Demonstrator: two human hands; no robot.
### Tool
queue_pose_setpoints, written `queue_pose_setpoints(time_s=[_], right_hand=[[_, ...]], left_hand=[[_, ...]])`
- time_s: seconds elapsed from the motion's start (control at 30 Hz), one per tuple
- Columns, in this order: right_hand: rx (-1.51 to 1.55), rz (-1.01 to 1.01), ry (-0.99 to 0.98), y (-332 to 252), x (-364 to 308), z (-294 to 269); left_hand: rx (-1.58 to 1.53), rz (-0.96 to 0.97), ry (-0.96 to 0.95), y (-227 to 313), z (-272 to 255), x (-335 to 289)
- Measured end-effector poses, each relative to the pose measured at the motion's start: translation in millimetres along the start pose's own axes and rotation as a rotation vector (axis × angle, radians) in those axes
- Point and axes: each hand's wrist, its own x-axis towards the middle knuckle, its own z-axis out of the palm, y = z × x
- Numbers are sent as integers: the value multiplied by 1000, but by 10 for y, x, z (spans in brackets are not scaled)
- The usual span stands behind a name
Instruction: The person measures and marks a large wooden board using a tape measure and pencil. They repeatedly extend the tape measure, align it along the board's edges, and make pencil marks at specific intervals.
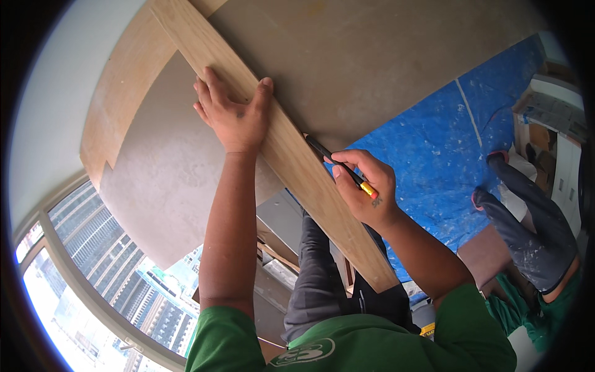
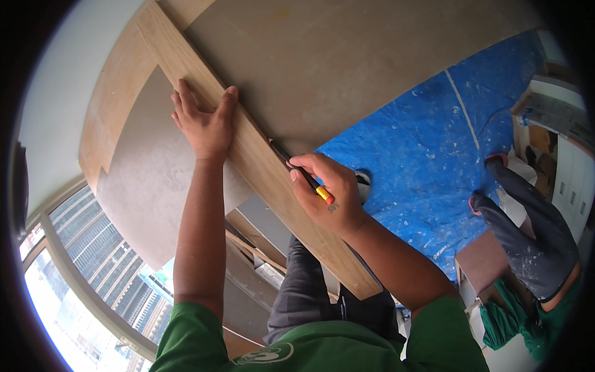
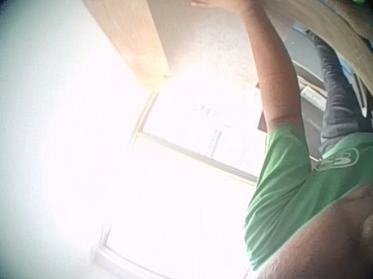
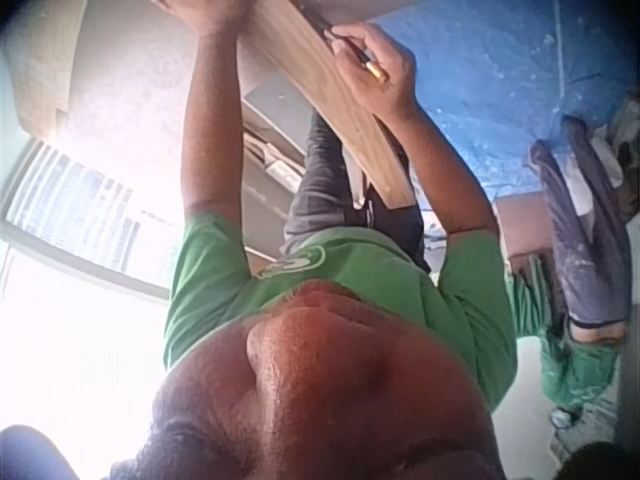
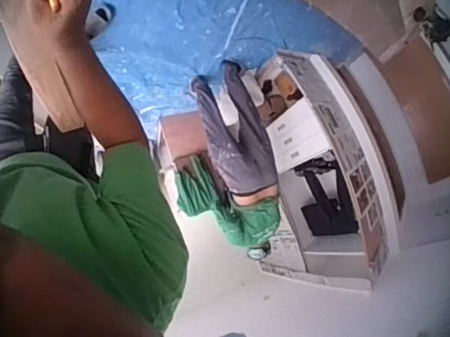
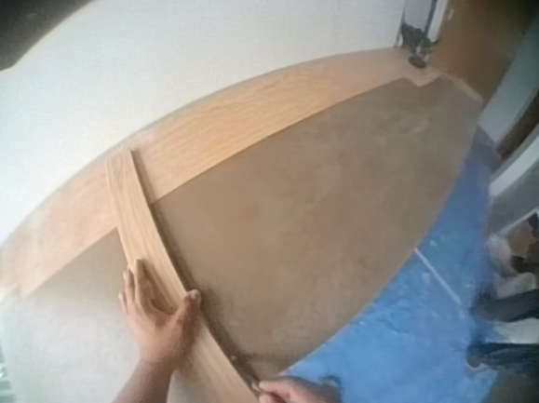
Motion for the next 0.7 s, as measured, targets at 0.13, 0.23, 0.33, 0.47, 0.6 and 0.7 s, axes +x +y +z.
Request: queue_pose_setpoints(time_s=[0.13,0.23,0.33,0.47,0.6,0.7], right_hand=[[19,17,23,-16,162,80],[51,35,11,-16,212,95],[-22,28,8,-44,64,15],[-84,46,-29,-88,-281,-233],[-119,192,-94,-115,-574,-451],[-61,175,-45,-147,-665,-459]], left_hand=[[-9,-1,10,29,0,4],[-19,3,14,18,9,2],[-58,9,4,20,-2,6],[-56,16,9,9,18,10],[-2,29,31,-34,24,4],[6,30,40,-25,23,3]])
